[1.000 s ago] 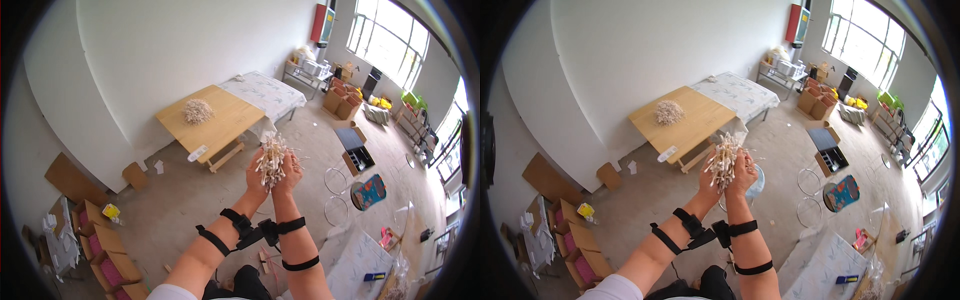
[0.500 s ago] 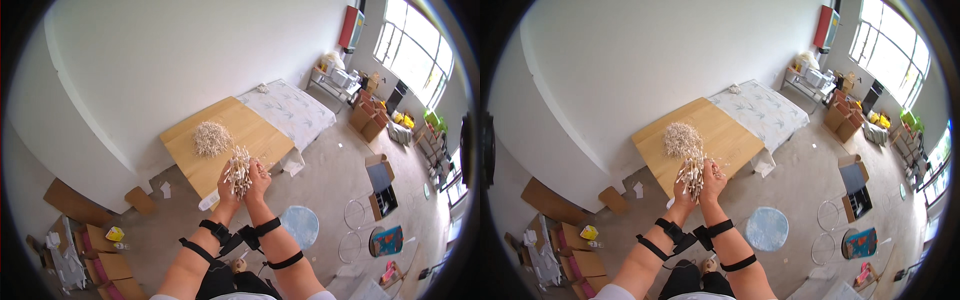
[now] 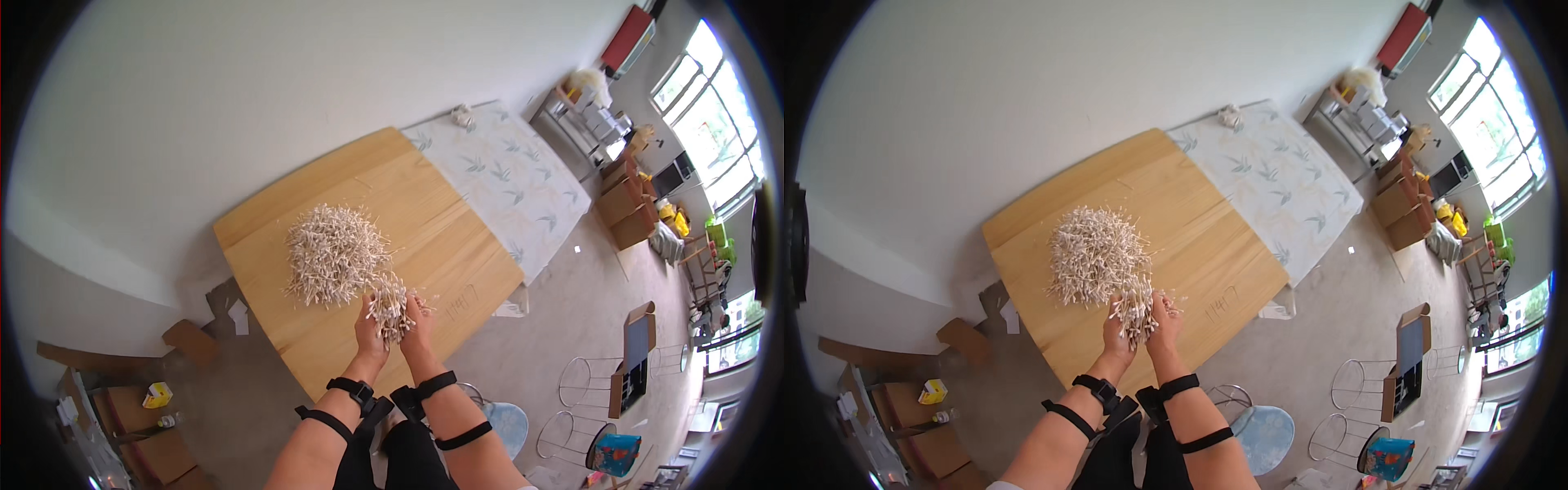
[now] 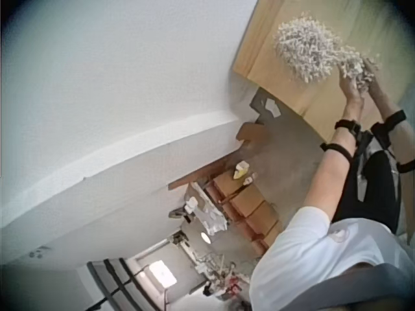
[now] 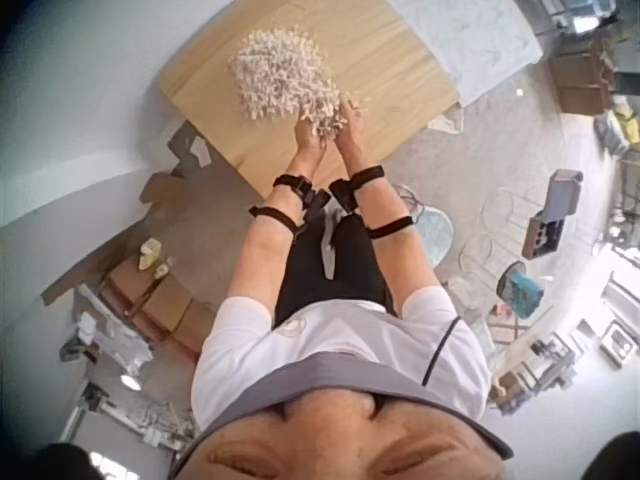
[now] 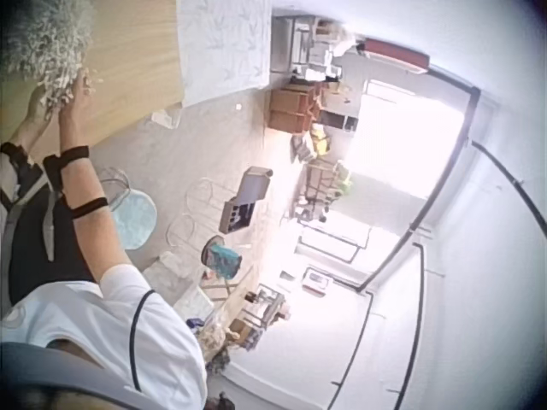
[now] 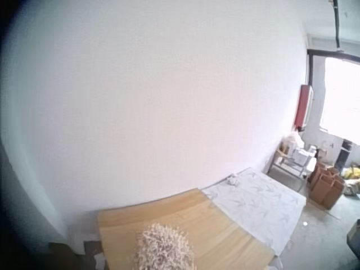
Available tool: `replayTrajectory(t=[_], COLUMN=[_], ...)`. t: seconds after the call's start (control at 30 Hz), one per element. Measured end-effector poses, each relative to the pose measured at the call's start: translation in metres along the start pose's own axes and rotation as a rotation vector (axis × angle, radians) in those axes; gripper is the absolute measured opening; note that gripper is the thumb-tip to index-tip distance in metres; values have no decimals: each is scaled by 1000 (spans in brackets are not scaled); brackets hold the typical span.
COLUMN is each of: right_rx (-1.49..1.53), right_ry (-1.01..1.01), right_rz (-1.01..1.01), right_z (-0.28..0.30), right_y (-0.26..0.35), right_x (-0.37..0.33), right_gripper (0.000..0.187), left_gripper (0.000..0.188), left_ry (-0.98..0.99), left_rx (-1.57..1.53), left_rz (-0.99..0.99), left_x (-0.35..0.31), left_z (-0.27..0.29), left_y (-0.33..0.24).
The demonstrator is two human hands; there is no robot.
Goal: The person gathers a pile of cotton swabs and moves them to another table. They then pick up a plastic bag before arranging the cotton swabs one by one into a neat row.
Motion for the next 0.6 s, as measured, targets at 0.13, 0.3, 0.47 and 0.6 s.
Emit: replayTrajectory(t=[0.13,0.3,0.47,0.6], right_rx=[-356,-260,-157,-436], right_ry=[-26,-149,108,234], right_rz=[6,-139,-311,-283], right_z=[-12,-16,-40,-26], right_y=[-39,-99,-99,-77], right_x=[74,177,197,191], right_gripper=[18,30,49,83], left_gripper=[50,42,58,86], left_ry=[-98,-108,88,-256], left_rx=[96,483,1472,1676], left_rz=[5,-241,-966,-1056], left_x=[77,114,74,91], left_z=[12,-3,3,4], left_y=[-3,-30,-92,-126])
Point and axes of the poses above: each hand's wrist, its own x-axis towards the middle knuckle, its own z-axis out of the back of the hand, y = z × x, the point moved 4 cm from there along x, towards the middle knuckle, and after that the axes turned 7 degrees about -y, right-handed, at the moved point
